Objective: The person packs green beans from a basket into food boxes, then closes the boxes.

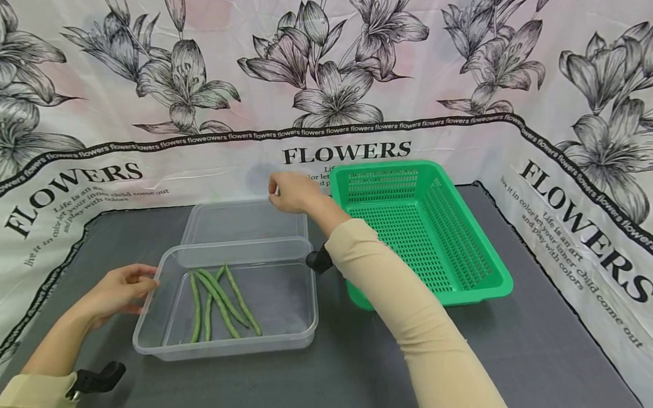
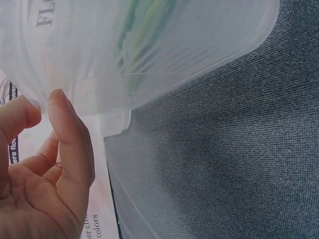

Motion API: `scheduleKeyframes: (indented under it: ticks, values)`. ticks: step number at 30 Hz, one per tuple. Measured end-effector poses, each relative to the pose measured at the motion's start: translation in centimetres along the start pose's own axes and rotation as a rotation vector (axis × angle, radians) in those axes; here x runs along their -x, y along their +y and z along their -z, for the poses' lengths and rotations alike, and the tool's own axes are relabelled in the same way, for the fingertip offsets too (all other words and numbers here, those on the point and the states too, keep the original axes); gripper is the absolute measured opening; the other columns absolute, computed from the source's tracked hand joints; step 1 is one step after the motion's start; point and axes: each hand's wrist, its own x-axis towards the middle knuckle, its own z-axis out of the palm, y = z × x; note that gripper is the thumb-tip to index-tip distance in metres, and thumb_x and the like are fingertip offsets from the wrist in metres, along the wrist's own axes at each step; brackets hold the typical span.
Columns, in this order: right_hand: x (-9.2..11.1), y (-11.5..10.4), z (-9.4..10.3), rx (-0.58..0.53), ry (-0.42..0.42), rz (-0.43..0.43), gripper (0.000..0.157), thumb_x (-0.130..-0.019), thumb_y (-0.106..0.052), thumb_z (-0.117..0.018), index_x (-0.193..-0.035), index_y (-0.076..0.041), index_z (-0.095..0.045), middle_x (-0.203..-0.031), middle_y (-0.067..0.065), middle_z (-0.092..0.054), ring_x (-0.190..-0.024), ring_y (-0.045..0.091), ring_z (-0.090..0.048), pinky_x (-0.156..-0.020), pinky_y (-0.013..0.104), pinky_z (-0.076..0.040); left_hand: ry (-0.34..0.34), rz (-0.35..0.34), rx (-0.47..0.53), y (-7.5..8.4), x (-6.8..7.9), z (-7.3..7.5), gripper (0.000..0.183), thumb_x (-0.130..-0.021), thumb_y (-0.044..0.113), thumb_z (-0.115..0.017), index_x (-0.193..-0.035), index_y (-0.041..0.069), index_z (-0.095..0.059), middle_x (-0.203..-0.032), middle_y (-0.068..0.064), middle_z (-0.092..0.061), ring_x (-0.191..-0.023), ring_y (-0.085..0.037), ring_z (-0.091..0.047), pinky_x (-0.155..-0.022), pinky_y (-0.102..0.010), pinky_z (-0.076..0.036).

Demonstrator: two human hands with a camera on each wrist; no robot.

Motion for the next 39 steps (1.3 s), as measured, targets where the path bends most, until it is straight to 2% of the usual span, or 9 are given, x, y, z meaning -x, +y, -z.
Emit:
scheduleKeyframes:
  ticks: [9,18,26,35,39]
  values:
    - [0.9,3.2,0.9,0.000,0.088,-0.112,0.020,-0.095,-0.022,-0.049,-0.108,-0.010,-0.058,-0.101,0.008,-0.061,-0.081,0.023,-0.057,-0.068,0.036,-0.047,-0.001,-0.004,0.008,-0.1,0.1,-0.1,0.053,-0.094,0.028,-0.052,-0.133,-0.005,-0.037,-0.112,-0.021,-0.053,-0.092,-0.023,-0.056,-0.070,-0.036,-0.055]
    - [1.9,7.0,1.7,0.011,0.128,-0.198,0.022,-0.094,-0.021,-0.048,-0.109,-0.008,-0.058,-0.102,0.012,-0.061,-0.084,0.026,-0.057,-0.069,0.039,-0.047,-0.001,-0.004,0.009,-0.2,0.0,0.0,0.054,-0.094,0.028,-0.052,-0.134,-0.004,-0.036,-0.113,-0.021,-0.053,-0.093,-0.024,-0.056,-0.070,-0.036,-0.055]
    - [2.9,9.5,1.6,-0.032,0.116,-0.275,0.026,-0.093,-0.019,-0.044,-0.112,-0.005,-0.055,-0.108,0.016,-0.061,-0.092,0.030,-0.058,-0.078,0.044,-0.046,0.000,0.002,0.009,-0.3,-0.1,0.1,0.054,-0.094,0.028,-0.052,-0.134,-0.004,-0.035,-0.113,-0.021,-0.052,-0.094,-0.025,-0.055,-0.070,-0.036,-0.055]
    - [3.6,11.7,-0.1,-0.047,0.053,-0.310,0.030,-0.095,-0.019,-0.043,-0.116,-0.002,-0.054,-0.114,0.019,-0.057,-0.099,0.033,-0.055,-0.084,0.046,-0.044,-0.001,-0.008,0.013,-0.2,0.0,0.2,0.054,-0.094,0.028,-0.052,-0.134,-0.005,-0.036,-0.112,-0.021,-0.052,-0.094,-0.025,-0.055,-0.070,-0.036,-0.055]
    - [3.9,12.5,-0.9,-0.061,0.038,-0.326,0.030,-0.095,-0.020,-0.044,-0.116,-0.001,-0.055,-0.113,0.020,-0.058,-0.088,0.029,-0.057,-0.076,0.042,-0.045,0.000,-0.011,0.010,-0.2,-0.1,0.2,0.054,-0.094,0.028,-0.052,-0.134,-0.005,-0.036,-0.112,-0.021,-0.052,-0.093,-0.024,-0.055,-0.070,-0.036,-0.055]
